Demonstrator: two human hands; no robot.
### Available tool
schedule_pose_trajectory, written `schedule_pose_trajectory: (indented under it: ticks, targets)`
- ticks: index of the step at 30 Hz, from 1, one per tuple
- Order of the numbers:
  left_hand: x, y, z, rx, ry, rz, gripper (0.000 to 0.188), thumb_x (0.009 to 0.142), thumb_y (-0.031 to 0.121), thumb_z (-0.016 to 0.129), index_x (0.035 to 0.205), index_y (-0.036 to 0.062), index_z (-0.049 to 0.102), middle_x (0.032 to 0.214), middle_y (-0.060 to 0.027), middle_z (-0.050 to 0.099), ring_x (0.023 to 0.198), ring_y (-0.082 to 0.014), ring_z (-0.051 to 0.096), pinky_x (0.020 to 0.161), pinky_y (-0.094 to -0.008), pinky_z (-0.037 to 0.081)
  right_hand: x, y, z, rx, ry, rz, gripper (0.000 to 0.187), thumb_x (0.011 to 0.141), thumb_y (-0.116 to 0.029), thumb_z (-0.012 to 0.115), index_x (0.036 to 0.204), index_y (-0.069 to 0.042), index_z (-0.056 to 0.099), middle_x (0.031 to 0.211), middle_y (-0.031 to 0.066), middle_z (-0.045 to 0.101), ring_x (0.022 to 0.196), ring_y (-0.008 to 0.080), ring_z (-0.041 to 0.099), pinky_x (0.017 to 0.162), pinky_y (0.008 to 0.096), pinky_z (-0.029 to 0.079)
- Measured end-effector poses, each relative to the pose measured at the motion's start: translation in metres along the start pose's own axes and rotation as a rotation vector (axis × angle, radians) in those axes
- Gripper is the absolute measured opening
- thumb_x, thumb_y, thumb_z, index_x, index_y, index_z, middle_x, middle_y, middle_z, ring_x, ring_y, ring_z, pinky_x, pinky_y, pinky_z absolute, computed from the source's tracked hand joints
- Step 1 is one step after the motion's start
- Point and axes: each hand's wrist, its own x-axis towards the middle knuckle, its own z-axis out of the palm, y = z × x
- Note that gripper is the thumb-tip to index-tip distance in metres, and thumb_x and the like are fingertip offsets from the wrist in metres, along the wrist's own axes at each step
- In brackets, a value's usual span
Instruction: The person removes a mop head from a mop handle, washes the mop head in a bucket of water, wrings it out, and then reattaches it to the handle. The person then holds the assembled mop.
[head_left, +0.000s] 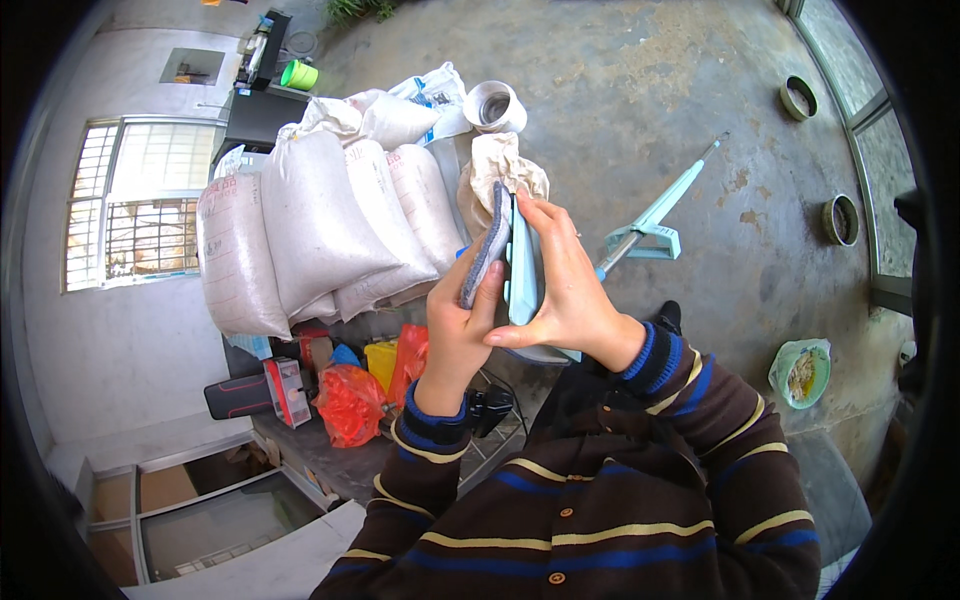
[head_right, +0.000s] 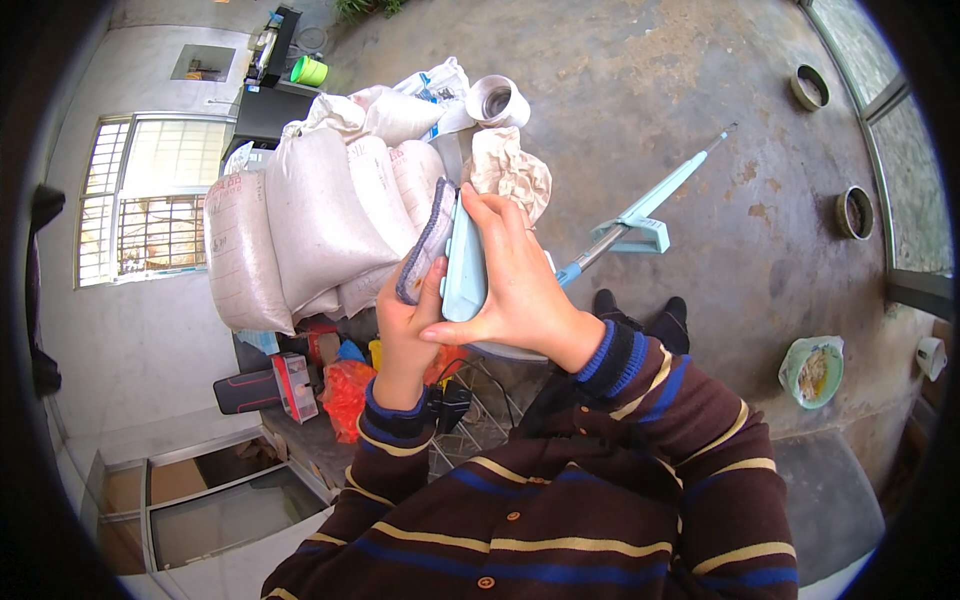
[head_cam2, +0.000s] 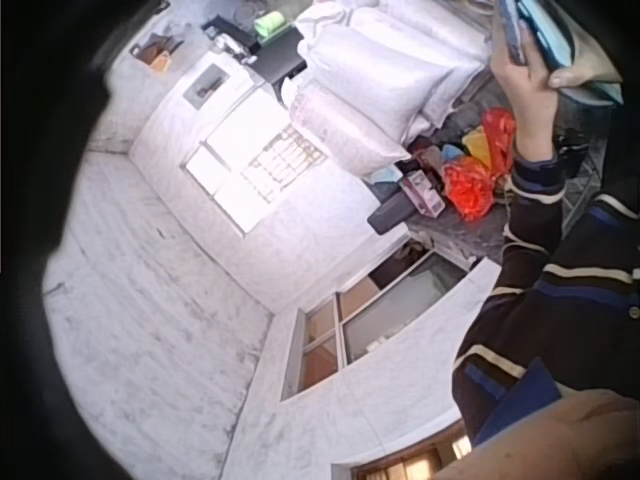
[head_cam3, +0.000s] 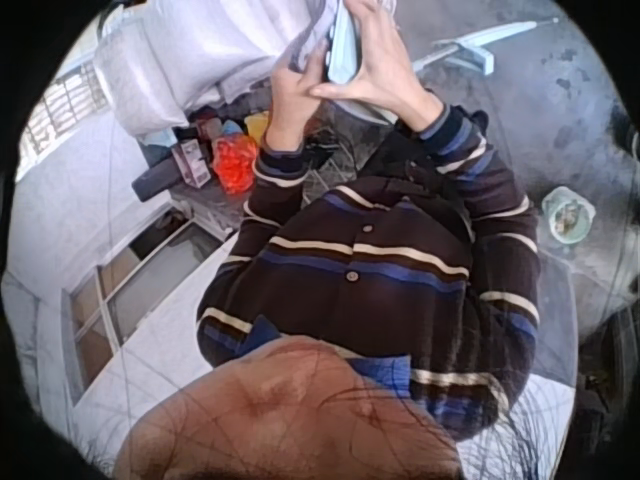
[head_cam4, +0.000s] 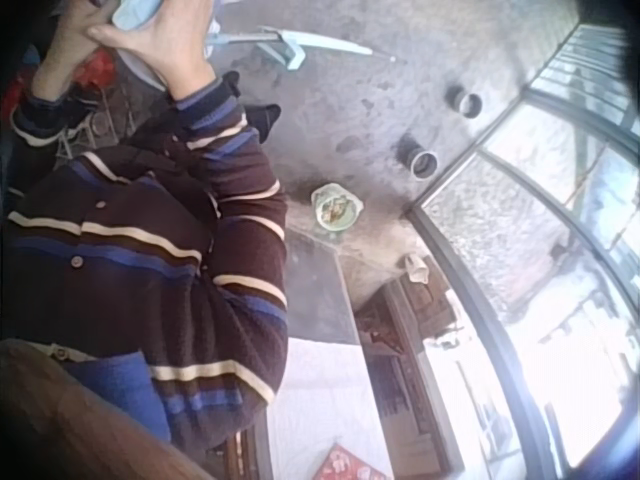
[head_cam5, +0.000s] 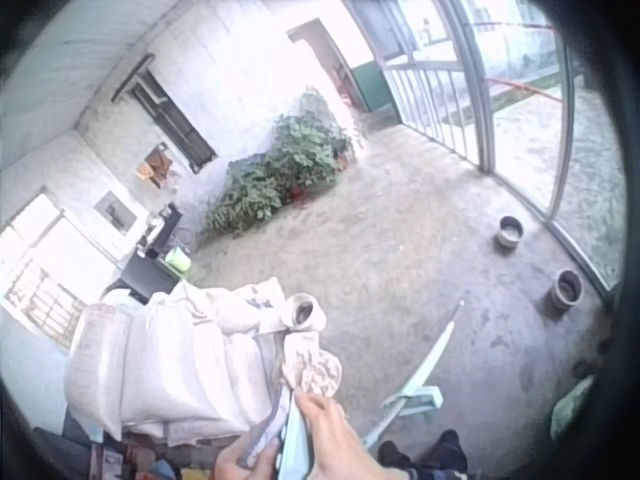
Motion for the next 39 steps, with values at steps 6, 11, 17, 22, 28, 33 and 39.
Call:
schedule_pose_trajectory:
  ticks: [6, 11, 17, 22, 28, 33, 39]
  targets:
    - [0.000, -0.007, -0.007, 0.081, -0.048, 0.063, 0.033, 0.096, 0.011, 0.057, 0.125, -0.0045, 0.058, 0.121, -0.0174, 0.064, 0.111, -0.0250, 0.061, 0.096, -0.0335, 0.046, -0.002, 0.003, 0.003, -0.010, 0.008, -0.025, 0.128, 0.052, -0.060, 0.086, 0.144, 0.007, 0.026, 0.131, 0.0285, 0.038, 0.119, 0.0452, 0.045, 0.101, 0.0481, 0.039]
    - [-0.003, -0.009, -0.010, 0.165, -0.072, 0.136, 0.033, 0.094, 0.007, 0.058, 0.125, -0.0043, 0.058, 0.120, -0.0180, 0.064, 0.112, -0.0271, 0.062, 0.096, -0.0339, 0.046, -0.002, 0.005, 0.004, -0.002, 0.013, -0.035, 0.128, 0.053, -0.060, 0.086, 0.144, 0.007, 0.026, 0.131, 0.0287, 0.038, 0.119, 0.0452, 0.045, 0.100, 0.0483, 0.039]
    - [-0.004, -0.009, -0.007, 0.063, -0.040, 0.149, 0.033, 0.095, 0.008, 0.057, 0.126, -0.0057, 0.057, 0.121, -0.0184, 0.064, 0.110, -0.0249, 0.062, 0.094, -0.0338, 0.047, -0.002, 0.005, 0.005, -0.004, 0.010, -0.040, 0.128, 0.053, -0.060, 0.086, 0.145, 0.006, 0.025, 0.131, 0.0289, 0.037, 0.119, 0.0452, 0.045, 0.100, 0.0487, 0.040]
    - [-0.006, -0.009, -0.009, 0.052, -0.056, 0.108, 0.033, 0.095, 0.006, 0.057, 0.126, -0.0057, 0.057, 0.120, -0.0181, 0.065, 0.108, -0.0240, 0.063, 0.093, -0.0326, 0.048, 0.000, 0.005, 0.006, -0.025, 0.033, -0.068, 0.129, 0.052, -0.059, 0.086, 0.145, 0.006, 0.025, 0.131, 0.0295, 0.037, 0.119, 0.0453, 0.044, 0.099, 0.0490, 0.040]
    - [-0.006, -0.004, -0.018, -0.080, -0.164, 0.066, 0.038, 0.097, 0.011, 0.048, 0.129, -0.0093, 0.053, 0.123, -0.0206, 0.061, 0.114, -0.0235, 0.058, 0.098, -0.0340, 0.043, -0.001, 0.003, 0.006, -0.031, 0.041, -0.064, 0.130, 0.052, -0.059, 0.087, 0.145, 0.006, 0.024, 0.131, 0.0296, 0.037, 0.119, 0.0455, 0.044, 0.099, 0.0493, 0.040]
    - [-0.006, 0.002, -0.023, -0.040, -0.230, 0.118, 0.043, 0.098, 0.017, 0.043, 0.130, -0.0111, 0.049, 0.123, -0.0208, 0.060, 0.114, -0.0241, 0.057, 0.099, -0.0329, 0.041, -0.002, 0.004, 0.007, -0.044, 0.044, -0.070, 0.136, 0.047, -0.063, 0.087, 0.145, 0.005, 0.023, 0.132, 0.0293, 0.036, 0.119, 0.0458, 0.044, 0.100, 0.0498, 0.040]
    - [-0.006, 0.012, -0.026, 0.058, -0.269, 0.124, 0.045, 0.098, 0.018, 0.043, 0.133, -0.0101, 0.047, 0.123, -0.0209, 0.059, 0.115, -0.0257, 0.056, 0.100, -0.0331, 0.040, -0.004, 0.005, 0.008, -0.035, 0.011, -0.022, 0.141, 0.043, -0.065, 0.087, 0.146, 0.005, 0.023, 0.132, 0.0289, 0.035, 0.120, 0.0466, 0.043, 0.101, 0.0504, 0.039]
